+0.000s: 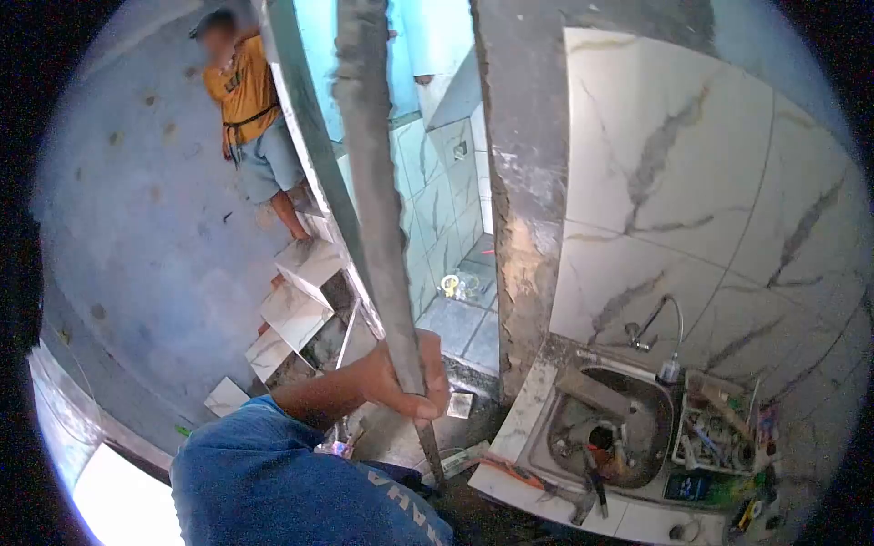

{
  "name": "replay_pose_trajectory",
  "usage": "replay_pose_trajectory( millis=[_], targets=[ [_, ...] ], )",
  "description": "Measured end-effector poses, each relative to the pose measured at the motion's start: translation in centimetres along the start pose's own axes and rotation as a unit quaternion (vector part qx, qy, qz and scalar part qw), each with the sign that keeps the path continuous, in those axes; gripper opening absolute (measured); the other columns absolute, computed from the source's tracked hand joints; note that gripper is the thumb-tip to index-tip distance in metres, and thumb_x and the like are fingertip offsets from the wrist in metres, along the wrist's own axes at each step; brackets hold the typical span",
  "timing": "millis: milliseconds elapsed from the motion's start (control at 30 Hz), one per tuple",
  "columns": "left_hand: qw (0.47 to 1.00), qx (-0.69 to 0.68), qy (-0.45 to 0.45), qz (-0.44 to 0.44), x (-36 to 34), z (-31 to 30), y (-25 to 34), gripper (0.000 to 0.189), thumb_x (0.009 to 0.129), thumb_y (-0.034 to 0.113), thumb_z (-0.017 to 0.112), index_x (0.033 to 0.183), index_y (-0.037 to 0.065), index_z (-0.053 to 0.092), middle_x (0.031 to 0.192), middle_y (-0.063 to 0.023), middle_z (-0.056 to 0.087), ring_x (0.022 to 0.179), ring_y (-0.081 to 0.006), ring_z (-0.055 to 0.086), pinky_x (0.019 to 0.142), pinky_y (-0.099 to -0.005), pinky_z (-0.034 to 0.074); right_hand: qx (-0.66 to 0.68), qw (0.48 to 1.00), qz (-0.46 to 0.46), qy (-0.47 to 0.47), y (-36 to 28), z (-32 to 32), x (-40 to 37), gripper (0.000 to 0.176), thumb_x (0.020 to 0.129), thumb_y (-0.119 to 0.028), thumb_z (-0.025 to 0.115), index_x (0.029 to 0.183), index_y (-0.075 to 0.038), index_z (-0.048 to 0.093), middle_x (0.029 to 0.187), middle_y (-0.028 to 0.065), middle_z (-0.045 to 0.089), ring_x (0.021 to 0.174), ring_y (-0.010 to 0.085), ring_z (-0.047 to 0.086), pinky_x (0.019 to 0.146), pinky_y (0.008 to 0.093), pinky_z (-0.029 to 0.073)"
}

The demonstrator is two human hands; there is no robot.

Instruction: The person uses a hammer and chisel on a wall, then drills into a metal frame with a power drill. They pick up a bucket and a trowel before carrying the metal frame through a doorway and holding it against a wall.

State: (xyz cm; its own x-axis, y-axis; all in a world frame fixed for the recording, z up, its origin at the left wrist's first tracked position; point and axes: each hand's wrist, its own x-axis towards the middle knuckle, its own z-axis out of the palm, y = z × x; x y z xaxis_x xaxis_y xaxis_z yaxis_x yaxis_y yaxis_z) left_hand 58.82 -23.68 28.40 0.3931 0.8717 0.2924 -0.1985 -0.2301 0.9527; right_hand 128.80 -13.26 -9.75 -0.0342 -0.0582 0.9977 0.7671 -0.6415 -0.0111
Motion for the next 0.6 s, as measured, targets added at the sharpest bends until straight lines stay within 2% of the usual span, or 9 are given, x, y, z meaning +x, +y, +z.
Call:
replay_pose_trajectory(
  millis=[33,67,200,300,400,533,600],
  targets=[
    [1.000,0.000,0.007,0.010,-0.3,-0.4,-0.1,0.027,0.070,-0.003,0.071,0.085,0.003,0.049,0.066,-0.0134,0.060,0.052,-0.0175,0.059,0.045,-0.0292,0.045,-0.014,1.000,-0.004,0.022,-0.7,0.8,1.2,0.068,0.083,-0.050,0.041,0.131,-0.003,0.026,0.130,0.0167,0.037,0.110,0.0327,0.046,0.090,0.0443,0.039],
    [0.999,0.016,0.025,-0.023,-0.6,-0.6,0.6,0.027,0.070,-0.007,0.070,0.083,0.004,0.049,0.066,-0.0137,0.060,0.052,-0.0166,0.060,0.045,-0.0283,0.046,-0.028,0.999,-0.008,0.044,-1.3,1.3,2.6,0.068,0.084,-0.050,0.040,0.132,-0.004,0.025,0.131,0.0168,0.036,0.110,0.0332,0.046,0.090,0.0445,0.039],
    [1.000,0.007,0.023,-0.004,-1.6,-2.7,0.1,0.029,0.069,-0.004,0.072,0.084,0.004,0.049,0.067,-0.0133,0.061,0.054,-0.0172,0.061,0.045,-0.0278,0.047,-0.089,0.988,-0.032,0.121,-3.7,2.0,7.1,0.068,0.085,-0.051,0.037,0.133,-0.005,0.020,0.133,0.0171,0.034,0.109,0.0349,0.046,0.088,0.0454,0.040],
    [0.998,-0.035,0.054,-0.027,-3.0,-4.3,0.0,0.028,0.069,-0.003,0.073,0.084,0.004,0.050,0.068,-0.0123,0.061,0.054,-0.0174,0.061,0.046,-0.0278,0.048,-0.136,0.973,-0.047,0.179,-6.4,1.2,10.6,0.068,0.086,-0.051,0.034,0.135,-0.007,0.017,0.134,0.0174,0.032,0.108,0.0362,0.046,0.087,0.0461,0.040],
    [0.995,0.025,0.075,-0.058,-4.1,-6.8,0.1,0.018,0.073,0.005,0.072,0.078,0.003,0.055,0.062,-0.0040,0.058,0.052,-0.0104,0.057,0.049,-0.0242,0.044,-0.184,0.954,-0.046,0.234,-12.2,-1.8,14.9,0.068,0.087,-0.052,0.031,0.136,-0.008,0.014,0.136,0.0177,0.031,0.108,0.0374,0.046,0.086,0.0468,0.041],
    [0.991,0.031,0.111,-0.065,-5.8,-10.7,0.1,0.018,0.073,0.007,0.073,0.071,0.005,0.054,0.061,-0.0024,0.057,0.053,-0.0089,0.055,0.050,-0.0242,0.043,-0.261,0.917,-0.040,0.299,-20.2,-8.1,20.7,0.068,0.088,-0.052,0.027,0.138,-0.009,0.010,0.138,0.0181,0.028,0.107,0.0392,0.046,0.084,0.0478,0.042],
    [0.991,0.058,0.112,-0.049,-7.0,-13.3,-0.4,0.018,0.073,0.008,0.074,0.075,0.005,0.056,0.062,-0.0030,0.059,0.055,-0.0087,0.057,0.050,-0.0237,0.044,-0.299,0.895,-0.032,0.329,-24.6,-11.6,23.4,0.068,0.088,-0.053,0.025,0.139,-0.010,0.008,0.139,0.0183,0.027,0.106,0.0400,0.047,0.083,0.0482,0.042]
  ],
)
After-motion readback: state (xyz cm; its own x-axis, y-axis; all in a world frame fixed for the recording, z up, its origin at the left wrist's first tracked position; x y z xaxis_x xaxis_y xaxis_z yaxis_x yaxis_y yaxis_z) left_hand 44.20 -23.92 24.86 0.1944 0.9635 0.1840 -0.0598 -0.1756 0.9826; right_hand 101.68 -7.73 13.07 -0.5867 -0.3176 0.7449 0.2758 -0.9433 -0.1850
